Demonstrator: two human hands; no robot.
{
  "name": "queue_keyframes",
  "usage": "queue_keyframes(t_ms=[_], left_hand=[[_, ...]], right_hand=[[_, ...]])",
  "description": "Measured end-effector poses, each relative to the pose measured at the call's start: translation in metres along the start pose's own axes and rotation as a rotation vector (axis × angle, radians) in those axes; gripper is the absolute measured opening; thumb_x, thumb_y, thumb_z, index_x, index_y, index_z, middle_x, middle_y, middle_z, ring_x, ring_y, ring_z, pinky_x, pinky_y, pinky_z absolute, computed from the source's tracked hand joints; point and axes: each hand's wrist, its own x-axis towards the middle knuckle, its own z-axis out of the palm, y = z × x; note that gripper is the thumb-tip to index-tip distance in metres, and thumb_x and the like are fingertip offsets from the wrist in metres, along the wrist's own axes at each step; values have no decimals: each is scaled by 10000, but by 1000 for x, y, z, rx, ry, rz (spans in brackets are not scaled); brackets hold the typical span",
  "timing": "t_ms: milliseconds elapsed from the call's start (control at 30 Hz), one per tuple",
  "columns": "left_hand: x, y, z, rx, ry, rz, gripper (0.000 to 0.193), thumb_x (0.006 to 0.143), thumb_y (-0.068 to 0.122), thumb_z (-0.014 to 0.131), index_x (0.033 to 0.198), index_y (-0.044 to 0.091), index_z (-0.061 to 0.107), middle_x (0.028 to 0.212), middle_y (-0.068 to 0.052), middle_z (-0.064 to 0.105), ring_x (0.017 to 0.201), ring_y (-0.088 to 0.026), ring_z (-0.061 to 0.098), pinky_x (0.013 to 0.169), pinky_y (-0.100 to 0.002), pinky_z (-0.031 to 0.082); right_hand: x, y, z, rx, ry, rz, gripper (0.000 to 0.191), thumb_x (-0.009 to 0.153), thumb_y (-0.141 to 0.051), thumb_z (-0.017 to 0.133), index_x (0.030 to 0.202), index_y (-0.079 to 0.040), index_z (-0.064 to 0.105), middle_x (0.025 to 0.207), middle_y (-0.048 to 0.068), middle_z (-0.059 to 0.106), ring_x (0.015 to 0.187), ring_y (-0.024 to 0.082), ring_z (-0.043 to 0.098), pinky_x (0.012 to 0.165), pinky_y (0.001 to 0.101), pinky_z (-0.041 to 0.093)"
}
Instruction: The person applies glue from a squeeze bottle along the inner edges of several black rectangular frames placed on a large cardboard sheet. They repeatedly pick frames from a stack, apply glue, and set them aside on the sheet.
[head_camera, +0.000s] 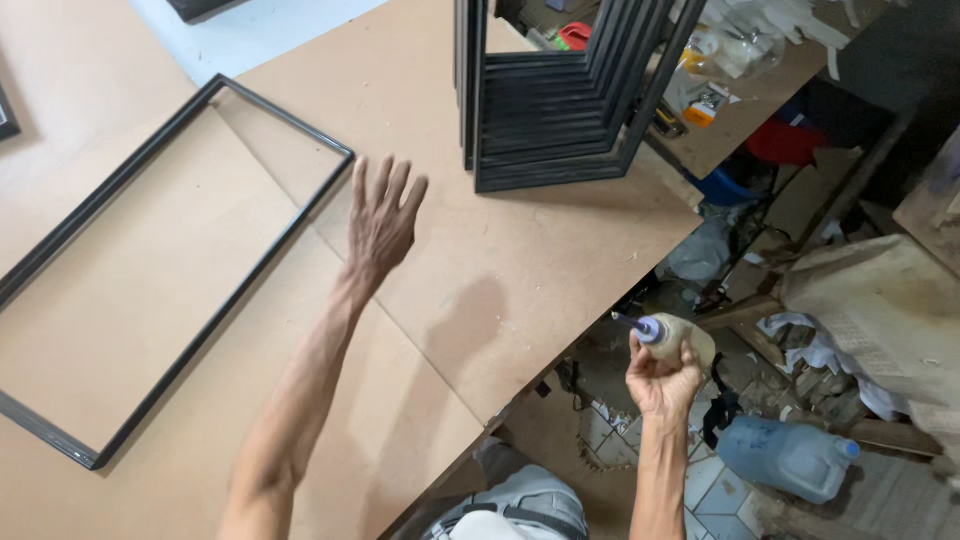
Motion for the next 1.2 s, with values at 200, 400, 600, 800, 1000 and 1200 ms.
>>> queue_keyframes(t_ms=[200,400,600,800,1000,1200], left_hand=[[210,-13,41,336,10,387,435,959,308,636,1359,141,604,1512,-126,532,1507,-305,340,1281,-560,116],[252,-13,11,666,-45,718,341,978,442,547,1219,239,679,1285,69,633,1398,-161,448,1280,-548,106],[138,3,-73,428,76,1056,180,844,325,674,983,221,624,925,78,594,991,-165,629,998,-453,450],[-98,39,-187,221,-111,856,322,1018,377,560,952,67,620,684,15,623,623,-132,625,613,-317,534],[-252,117,-249,-155,-101,143,275,1042,266,569,1058,22,695,550,36,512,477,-90,522,437,-252,366],[-318,179,-192,-155,-94,-251,283,935,190,556,1134,112,742,623,-49,636,518,-130,601,465,-270,443]], right_hand=[[-9,-53,-33,130,86,-105,651,594,-71,814,1241,-84,740,1146,142,766,961,295,797,683,287,717],[-10,-116,-72,208,-55,-177,682,688,-147,815,1340,-9,674,1214,172,729,1018,315,776,787,342,724],[20,-152,-58,58,-283,-164,543,813,-258,797,1311,-74,685,1254,118,739,1101,315,752,830,341,694],[54,-121,4,-53,-582,-49,297,949,-234,736,1161,-75,601,1202,56,659,1122,231,684,973,301,637],[43,-26,100,-309,-683,203,298,843,-144,775,1082,-80,609,1134,94,667,1004,226,710,795,266,670],[-14,76,163,-399,-711,371,296,808,-99,785,1056,-58,630,1087,131,688,1031,262,760,791,320,687]])
